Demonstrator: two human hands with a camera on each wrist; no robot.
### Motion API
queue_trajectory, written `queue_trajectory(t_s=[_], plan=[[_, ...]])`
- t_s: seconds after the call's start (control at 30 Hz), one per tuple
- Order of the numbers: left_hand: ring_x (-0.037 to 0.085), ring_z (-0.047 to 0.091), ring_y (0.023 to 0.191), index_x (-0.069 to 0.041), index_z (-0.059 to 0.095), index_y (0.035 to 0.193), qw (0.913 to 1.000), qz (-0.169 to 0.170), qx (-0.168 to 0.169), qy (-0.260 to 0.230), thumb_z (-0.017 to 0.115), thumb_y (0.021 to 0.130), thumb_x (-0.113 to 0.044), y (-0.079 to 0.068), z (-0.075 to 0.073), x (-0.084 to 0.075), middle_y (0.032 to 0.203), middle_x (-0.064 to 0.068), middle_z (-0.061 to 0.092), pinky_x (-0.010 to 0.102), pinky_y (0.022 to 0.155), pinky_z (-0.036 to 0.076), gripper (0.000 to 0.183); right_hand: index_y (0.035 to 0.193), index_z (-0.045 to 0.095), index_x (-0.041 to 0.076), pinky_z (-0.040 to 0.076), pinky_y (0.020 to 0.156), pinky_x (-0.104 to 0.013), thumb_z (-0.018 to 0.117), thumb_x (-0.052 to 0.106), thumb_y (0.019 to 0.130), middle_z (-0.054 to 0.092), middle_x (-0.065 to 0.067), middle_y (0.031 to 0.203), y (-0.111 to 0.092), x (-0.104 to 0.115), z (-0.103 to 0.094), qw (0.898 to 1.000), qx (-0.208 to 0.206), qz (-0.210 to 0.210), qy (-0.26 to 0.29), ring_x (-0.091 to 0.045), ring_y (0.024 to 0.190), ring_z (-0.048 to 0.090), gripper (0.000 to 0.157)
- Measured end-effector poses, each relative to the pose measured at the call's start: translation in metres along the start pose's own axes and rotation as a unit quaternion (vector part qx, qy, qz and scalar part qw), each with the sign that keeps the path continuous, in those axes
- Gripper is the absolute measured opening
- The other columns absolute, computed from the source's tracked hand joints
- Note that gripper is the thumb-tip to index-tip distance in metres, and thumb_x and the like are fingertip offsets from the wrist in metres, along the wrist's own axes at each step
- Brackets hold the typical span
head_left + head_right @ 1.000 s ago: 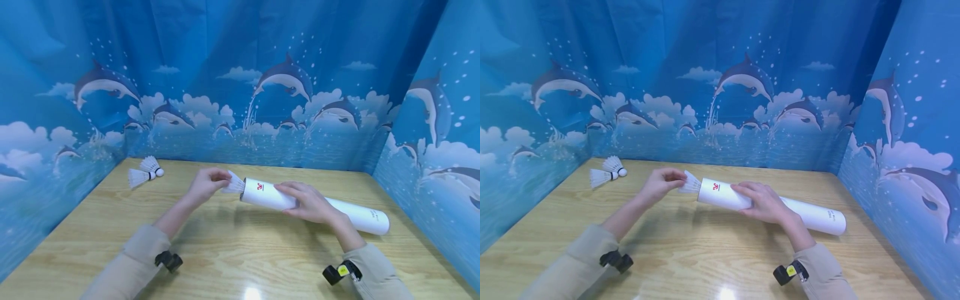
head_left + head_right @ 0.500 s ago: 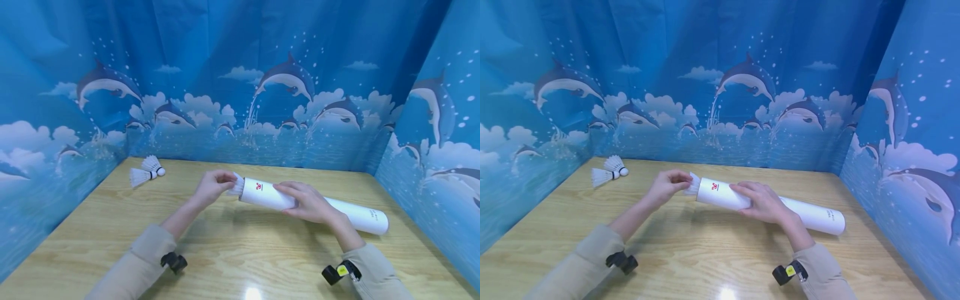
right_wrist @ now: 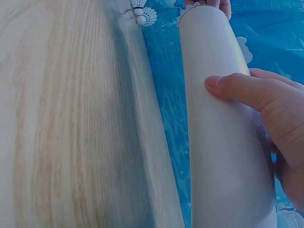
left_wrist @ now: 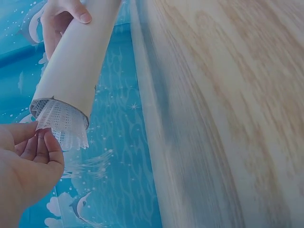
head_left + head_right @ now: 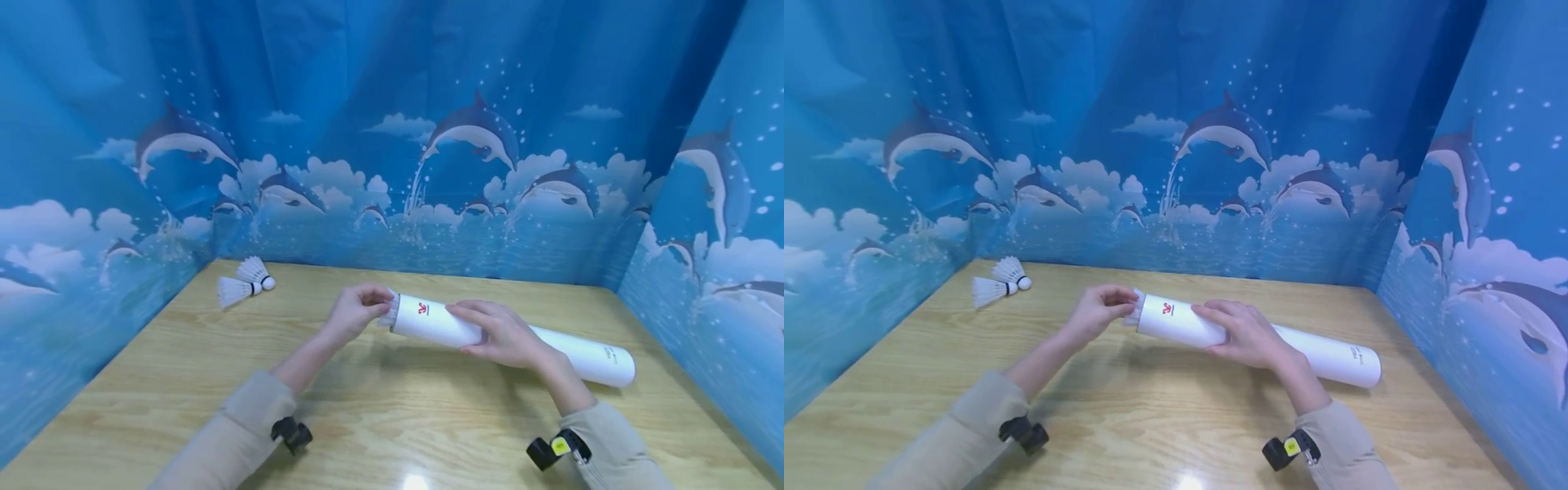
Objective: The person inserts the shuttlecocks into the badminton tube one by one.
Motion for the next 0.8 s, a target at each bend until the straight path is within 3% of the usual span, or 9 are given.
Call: queue_trajectory(t_s=[0.23, 0.37, 0.8], plan=[[0.024, 0.064, 0.09, -0.001, 0.064, 0.107, 0.9994, -0.028, -0.018, -0.006, 0.067, 0.08, 0.004, 0.0024, -0.0028, 0.0042, 0.094, 0.012, 0.068, 0.033, 0.076, 0.053, 0.028, 0.134, 0.05, 0.015, 0.045, 0.088, -0.05, 0.081, 0.028, 0.069, 0.054, -0.011, 0.128, 0.0029, 0.0011, 0.0009, 1.0, 0.006, 0.008, 0.0, -0.032, 0.112, 0.053, 0.073], [0.023, 0.064, 0.089, 0.0, 0.066, 0.102, 0.9994, -0.023, -0.026, 0.006, 0.068, 0.081, 0.001, 0.0041, -0.0048, 0.0045, 0.093, 0.012, 0.068, 0.031, 0.073, 0.053, 0.021, 0.134, 0.05, 0.014, 0.045, 0.089, -0.05, 0.08, 0.029, 0.07, 0.054, -0.011, 0.128, 0.004, 0.0011, 0.001, 1.0, 0.006, 0.006, -0.003, -0.032, 0.112, 0.052, 0.072], [0.02, 0.064, 0.08, 0.001, 0.07, 0.098, 0.9993, -0.005, -0.005, 0.036, 0.067, 0.083, -0.004, 0.0065, -0.0074, 0.0, 0.096, 0.013, 0.068, 0.033, 0.068, 0.054, 0.016, 0.134, 0.05, 0.015, 0.045, 0.089, -0.05, 0.081, 0.029, 0.069, 0.053, -0.009, 0.129, 0.0018, 0.0015, -0.0018, 1.0, 0.01, 0.028, 0.003, -0.031, 0.113, 0.052, 0.074]])
Point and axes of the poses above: each hand's wrist, its own y-axis towards the middle knuckle, its own z-axis out of the palm, x = y × z, the point moved 4 cm from there along y, towards the middle knuckle
